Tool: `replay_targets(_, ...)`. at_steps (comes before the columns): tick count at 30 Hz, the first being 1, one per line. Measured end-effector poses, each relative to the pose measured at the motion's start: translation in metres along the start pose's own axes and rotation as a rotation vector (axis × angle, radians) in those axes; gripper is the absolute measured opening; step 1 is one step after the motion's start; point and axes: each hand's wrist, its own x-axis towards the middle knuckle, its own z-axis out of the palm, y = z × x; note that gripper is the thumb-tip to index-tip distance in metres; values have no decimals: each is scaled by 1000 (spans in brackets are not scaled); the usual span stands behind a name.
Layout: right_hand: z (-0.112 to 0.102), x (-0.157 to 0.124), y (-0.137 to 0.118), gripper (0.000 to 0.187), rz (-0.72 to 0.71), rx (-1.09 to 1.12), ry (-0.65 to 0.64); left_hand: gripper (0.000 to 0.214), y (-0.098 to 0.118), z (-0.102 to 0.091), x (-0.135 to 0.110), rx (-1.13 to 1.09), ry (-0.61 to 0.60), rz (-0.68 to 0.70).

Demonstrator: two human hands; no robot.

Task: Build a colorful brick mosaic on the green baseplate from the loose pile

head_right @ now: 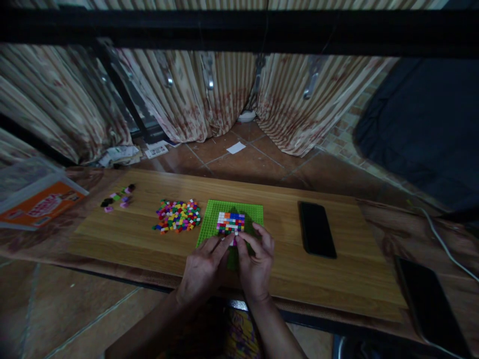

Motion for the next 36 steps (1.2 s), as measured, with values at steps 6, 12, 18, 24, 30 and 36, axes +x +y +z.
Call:
replay_targets(6, -2, -1, -1, 12, 6, -5, -30, 43, 1, 2, 0, 6, 24, 3)
replay_targets(12, -3, -6, -3, 14, 76, 1, -40, 42, 3, 4, -1, -3, 36, 47)
replay_targets(18, 0, -3, -4, 15, 96, -33, -33, 40, 6, 7, 1, -5, 73, 51)
replay_targets(24, 6, 2, -5, 15, 128, -43, 0, 41, 3, 10, -2, -35, 118, 34)
replay_targets(30, 9, 2, -6, 16, 204, 33, 20, 42, 0, 2, -1, -2, 97, -8)
replay_targets(36, 5, -1, -8, 19, 162, 3, -20, 44, 1, -5, 8, 208, 24, 49)
